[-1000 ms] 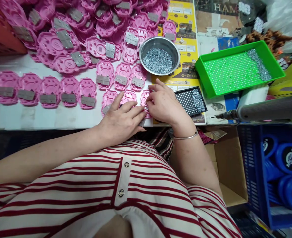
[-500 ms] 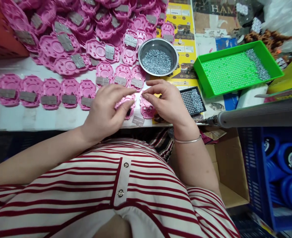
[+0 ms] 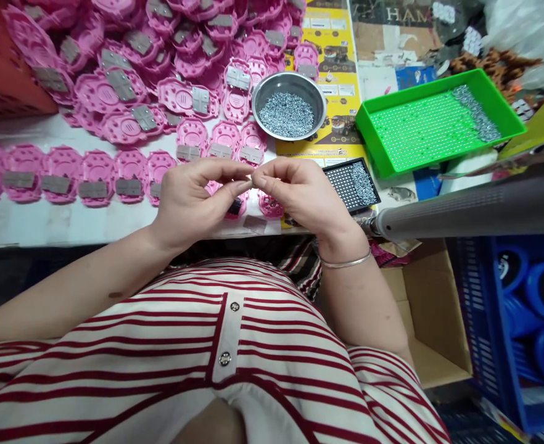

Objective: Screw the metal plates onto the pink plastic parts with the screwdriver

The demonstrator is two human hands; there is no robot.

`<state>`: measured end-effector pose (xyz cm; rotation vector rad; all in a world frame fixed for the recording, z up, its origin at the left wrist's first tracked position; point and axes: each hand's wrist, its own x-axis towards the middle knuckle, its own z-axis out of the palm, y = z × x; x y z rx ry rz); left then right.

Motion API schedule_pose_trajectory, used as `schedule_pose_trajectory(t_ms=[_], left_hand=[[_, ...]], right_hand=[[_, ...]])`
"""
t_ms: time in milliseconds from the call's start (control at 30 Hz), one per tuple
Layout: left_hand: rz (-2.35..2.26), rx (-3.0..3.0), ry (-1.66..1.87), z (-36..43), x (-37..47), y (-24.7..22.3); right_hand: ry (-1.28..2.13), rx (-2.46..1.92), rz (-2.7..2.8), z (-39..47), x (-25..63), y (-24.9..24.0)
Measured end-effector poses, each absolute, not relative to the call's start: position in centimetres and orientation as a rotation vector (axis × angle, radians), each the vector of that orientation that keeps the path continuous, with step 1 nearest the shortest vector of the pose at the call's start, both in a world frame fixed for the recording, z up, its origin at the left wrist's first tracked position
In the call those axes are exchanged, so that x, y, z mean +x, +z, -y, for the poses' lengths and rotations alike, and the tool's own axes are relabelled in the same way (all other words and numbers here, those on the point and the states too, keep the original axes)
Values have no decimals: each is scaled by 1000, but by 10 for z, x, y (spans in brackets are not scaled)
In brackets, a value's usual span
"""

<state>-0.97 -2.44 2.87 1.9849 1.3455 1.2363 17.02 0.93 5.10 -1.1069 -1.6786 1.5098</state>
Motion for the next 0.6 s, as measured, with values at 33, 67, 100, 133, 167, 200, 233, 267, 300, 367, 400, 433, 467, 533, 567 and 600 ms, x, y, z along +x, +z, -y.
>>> schedule_pose_trajectory(t_ms=[33,67,100,133,167,200,233,267,300,367,400,433,467,533,567,600], left_hand=[[-1323,2007,1229,24,-10,29],[-1306,2031,1214,23,-10,29],[-1298,2050,1200,22,-10,29],[-1299,2061,1195,22,-10,29],[-1308,2062,1196,22,-10,30],[-1317,2057,1206,22,-10,30],[-1322,2047,1228,22,-9,30],[-1316,2032,1259,22,-9,31],[-1304,2012,1296,23,-8,31],[-1276,1957,1368,23,-6,32],[-1267,1928,1395,23,-5,33],[-1263,1902,1406,23,-4,34],[-1263,1877,1406,23,-3,34],[-1266,1830,1393,23,-1,36],[-1268,1801,1384,23,-1,36],[-1268,1764,1375,22,-1,37]], right_hand=[[1519,-1102,1681,-9,171,51],[1529,-1099,1679,-9,172,51],[1539,-1095,1674,-9,172,51],[1547,-1088,1664,-10,173,50],[1553,-1079,1648,-10,174,49],[1557,-1066,1627,-9,174,48],[1560,-1049,1603,-9,174,47],[1563,-1030,1580,-8,175,47],[1567,-1015,1561,-7,175,47],[1576,-994,1539,-5,175,49],[1581,-990,1540,-5,175,50],[1584,-991,1545,-4,175,51],[1585,-994,1555,-3,175,51],[1570,-1000,1580,-3,174,51],[1553,-1000,1595,-3,173,51],[1528,-997,1612,-3,173,50]])
